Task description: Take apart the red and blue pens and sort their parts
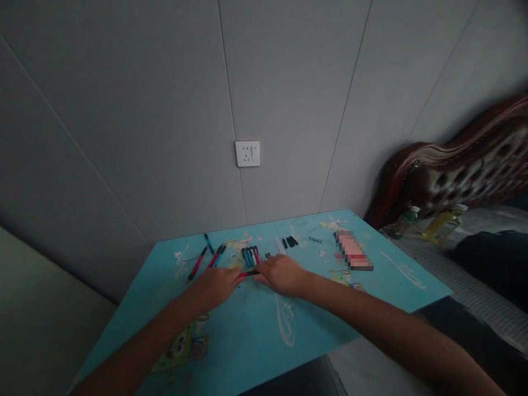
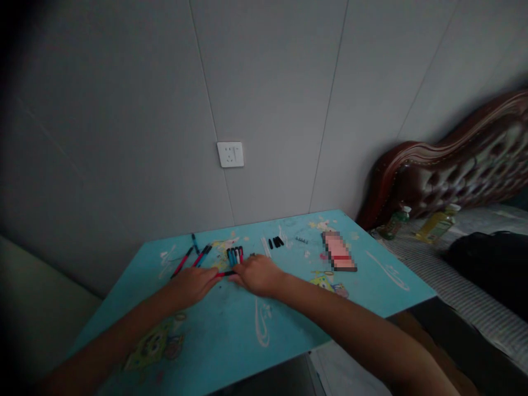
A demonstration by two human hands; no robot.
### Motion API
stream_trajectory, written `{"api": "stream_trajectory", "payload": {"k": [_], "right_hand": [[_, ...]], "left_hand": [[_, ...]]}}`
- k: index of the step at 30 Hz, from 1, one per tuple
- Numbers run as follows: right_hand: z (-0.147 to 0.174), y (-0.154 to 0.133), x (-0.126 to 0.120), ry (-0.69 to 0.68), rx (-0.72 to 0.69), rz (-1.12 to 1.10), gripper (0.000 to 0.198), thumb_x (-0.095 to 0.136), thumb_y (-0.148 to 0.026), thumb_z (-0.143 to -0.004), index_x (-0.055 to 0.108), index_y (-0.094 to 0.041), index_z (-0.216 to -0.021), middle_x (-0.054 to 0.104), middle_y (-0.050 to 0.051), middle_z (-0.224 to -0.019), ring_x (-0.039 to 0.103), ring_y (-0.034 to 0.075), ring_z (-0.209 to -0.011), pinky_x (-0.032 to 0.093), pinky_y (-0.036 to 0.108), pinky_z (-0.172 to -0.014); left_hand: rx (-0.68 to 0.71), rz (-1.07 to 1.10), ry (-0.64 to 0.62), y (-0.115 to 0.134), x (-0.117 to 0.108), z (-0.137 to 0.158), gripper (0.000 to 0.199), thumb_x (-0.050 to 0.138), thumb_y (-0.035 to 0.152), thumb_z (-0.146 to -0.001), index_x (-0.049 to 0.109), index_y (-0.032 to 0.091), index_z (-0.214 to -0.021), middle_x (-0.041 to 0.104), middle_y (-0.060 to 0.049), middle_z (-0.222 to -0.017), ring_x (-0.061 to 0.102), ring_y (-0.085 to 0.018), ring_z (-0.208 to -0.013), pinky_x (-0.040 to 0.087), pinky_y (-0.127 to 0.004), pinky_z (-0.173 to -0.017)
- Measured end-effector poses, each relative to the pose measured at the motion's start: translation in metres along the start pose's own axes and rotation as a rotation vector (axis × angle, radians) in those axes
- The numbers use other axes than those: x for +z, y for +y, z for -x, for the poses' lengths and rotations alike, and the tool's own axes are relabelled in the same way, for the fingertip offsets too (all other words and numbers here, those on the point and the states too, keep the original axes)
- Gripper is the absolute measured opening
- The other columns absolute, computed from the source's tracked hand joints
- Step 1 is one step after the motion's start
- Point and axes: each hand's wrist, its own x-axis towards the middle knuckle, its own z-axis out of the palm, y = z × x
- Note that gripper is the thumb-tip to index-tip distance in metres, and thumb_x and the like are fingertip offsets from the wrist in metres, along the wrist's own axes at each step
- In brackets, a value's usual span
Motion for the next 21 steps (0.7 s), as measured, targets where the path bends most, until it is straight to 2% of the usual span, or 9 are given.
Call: {"api": "stream_trajectory", "payload": {"k": [3,4,6,7,11,13,15,18,21], "right_hand": [[-0.009,0.006,0.026,0.022,0.200,-0.152,0.021,0.050,-0.030,-0.098,0.059,-0.016,-0.112,0.068,0.010,-0.099,0.063,0.020,-0.091,0.043,0.029,-0.080],[-0.011,0.007,0.033,0.065,0.227,-0.211,0.026,0.055,-0.030,-0.096,0.056,-0.016,-0.118,0.068,0.010,-0.103,0.063,0.020,-0.095,0.043,0.029,-0.081],[-0.016,0.010,0.047,0.151,0.255,-0.318,0.037,0.058,-0.033,-0.094,0.052,-0.015,-0.126,0.067,0.011,-0.108,0.062,0.021,-0.100,0.044,0.029,-0.084],[-0.017,0.011,0.053,0.167,0.270,-0.358,0.034,0.055,-0.035,-0.096,0.053,-0.015,-0.124,0.067,0.011,-0.106,0.062,0.020,-0.099,0.044,0.029,-0.084],[-0.015,0.014,0.070,0.166,0.309,-0.449,0.024,0.046,-0.032,-0.100,0.063,-0.016,-0.102,0.069,0.008,-0.094,0.063,0.019,-0.090,0.045,0.028,-0.082],[-0.010,0.014,0.075,0.221,0.291,-0.501,0.021,0.056,-0.033,-0.095,0.062,-0.017,-0.108,0.067,0.008,-0.101,0.061,0.019,-0.095,0.045,0.029,-0.085],[-0.005,0.015,0.077,0.251,0.298,-0.560,0.028,0.057,-0.034,-0.094,0.058,-0.018,-0.116,0.066,0.008,-0.108,0.061,0.019,-0.097,0.045,0.029,-0.086],[-0.001,0.016,0.083,0.176,0.335,-0.627,0.024,0.045,-0.034,-0.100,0.063,-0.019,-0.106,0.068,0.005,-0.096,0.062,0.017,-0.085,0.046,0.028,-0.079],[-0.001,0.017,0.089,0.158,0.365,-0.662,0.017,0.056,-0.033,-0.093,0.061,-0.018,-0.101,0.066,0.003,-0.088,0.060,0.016,-0.077,0.046,0.027,-0.072]], "left_hand": [[-0.002,-0.130,0.070,-0.008,0.016,-0.009,0.039,0.034,0.041,-0.100,0.065,0.018,-0.090,0.069,-0.008,-0.074,0.063,-0.020,-0.062,0.043,-0.030,-0.061],[-0.009,-0.143,0.094,-0.008,0.023,-0.011,0.038,0.035,0.040,-0.100,0.065,0.018,-0.091,0.070,-0.008,-0.074,0.063,-0.020,-0.062,0.043,-0.030,-0.061],[-0.036,-0.147,0.137,-0.009,0.037,-0.016,0.036,0.037,0.040,-0.099,0.066,0.018,-0.092,0.071,-0.008,-0.076,0.065,-0.021,-0.064,0.043,-0.030,-0.061],[-0.054,-0.142,0.153,-0.009,0.043,-0.017,0.036,0.038,0.040,-0.099,0.065,0.019,-0.091,0.071,-0.008,-0.077,0.065,-0.021,-0.065,0.043,-0.030,-0.060],[-0.109,-0.142,0.166,-0.012,0.063,-0.019,0.037,0.039,0.043,-0.099,0.064,0.019,-0.086,0.071,-0.007,-0.076,0.066,-0.021,-0.064,0.041,-0.030,-0.057],[-0.119,-0.141,0.143,-0.013,0.067,-0.017,0.038,0.038,0.043,-0.100,0.063,0.019,-0.086,0.071,-0.007,-0.076,0.067,-0.021,-0.064,0.041,-0.030,-0.056],[-0.116,-0.122,0.124,-0.012,0.068,-0.014,0.037,0.037,0.042,-0.100,0.062,0.019,-0.085,0.070,-0.006,-0.074,0.067,-0.021,-0.064,0.040,-0.030,-0.056],[-0.089,-0.096,0.125,-0.011,0.069,-0.009,0.035,0.040,0.041,-0.099,0.062,0.019,-0.083,0.069,-0.005,-0.071,0.066,-0.020,-0.063,0.041,-0.029,-0.056],[-0.078,-0.095,0.136,-0.010,0.073,-0.006,0.033,0.042,0.040,-0.099,0.062,0.019,-0.083,0.068,-0.005,-0.070,0.065,-0.019,-0.061,0.041,-0.028,-0.055]]}}
